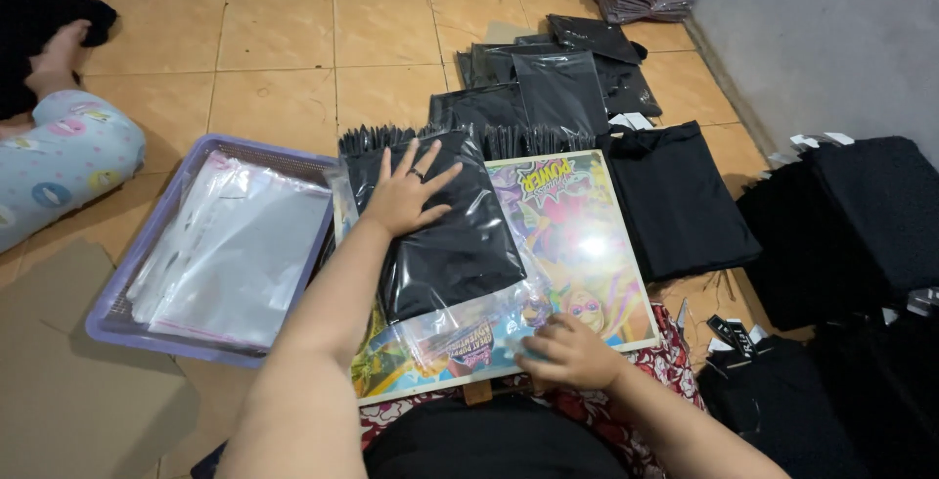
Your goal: Folding black garments and placing them into clear plastic packaging bags on the floor.
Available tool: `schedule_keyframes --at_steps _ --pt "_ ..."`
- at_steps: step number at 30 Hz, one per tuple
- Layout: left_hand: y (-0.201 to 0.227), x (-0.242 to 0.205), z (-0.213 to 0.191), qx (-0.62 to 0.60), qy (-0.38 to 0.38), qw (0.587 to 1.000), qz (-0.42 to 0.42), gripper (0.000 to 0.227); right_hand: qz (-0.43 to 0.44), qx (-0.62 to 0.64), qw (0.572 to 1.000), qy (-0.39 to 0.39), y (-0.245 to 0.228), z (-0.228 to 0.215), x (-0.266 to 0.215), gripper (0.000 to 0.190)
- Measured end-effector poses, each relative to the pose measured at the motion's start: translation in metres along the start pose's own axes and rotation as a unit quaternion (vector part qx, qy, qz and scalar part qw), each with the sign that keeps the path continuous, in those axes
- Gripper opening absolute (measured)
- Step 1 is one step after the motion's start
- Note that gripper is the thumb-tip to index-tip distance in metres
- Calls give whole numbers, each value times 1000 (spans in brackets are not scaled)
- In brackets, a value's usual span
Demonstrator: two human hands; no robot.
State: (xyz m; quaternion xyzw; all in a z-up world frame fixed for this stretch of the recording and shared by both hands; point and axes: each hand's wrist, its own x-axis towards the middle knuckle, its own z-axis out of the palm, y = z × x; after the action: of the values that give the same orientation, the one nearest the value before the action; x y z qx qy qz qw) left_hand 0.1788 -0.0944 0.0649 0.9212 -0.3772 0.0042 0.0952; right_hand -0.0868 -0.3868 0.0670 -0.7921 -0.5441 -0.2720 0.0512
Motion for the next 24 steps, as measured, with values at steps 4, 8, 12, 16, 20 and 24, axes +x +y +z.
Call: schedule_keyframes --at_steps 4,8,12,16,20,24 --pt "-3 -39 17 49 301 942 138 47 172 10 985 19 37 26 -56 11" --pt "-4 -128 48 -9 285 948 140 36 302 -43 952 14 64 26 -60 7" --pt "18 -203 48 -25 207 973 95 31 280 -51 959 -4 65 37 -35 6" --pt "39 -229 61 -81 168 982 42 37 230 -44 972 -25 65 45 -25 4" --pt "55 -228 70 -101 202 973 45 32 228 -15 974 1 59 36 -20 9" --pt "51 -232 78 -100 239 965 48 11 211 -24 977 20 48 34 -21 10"
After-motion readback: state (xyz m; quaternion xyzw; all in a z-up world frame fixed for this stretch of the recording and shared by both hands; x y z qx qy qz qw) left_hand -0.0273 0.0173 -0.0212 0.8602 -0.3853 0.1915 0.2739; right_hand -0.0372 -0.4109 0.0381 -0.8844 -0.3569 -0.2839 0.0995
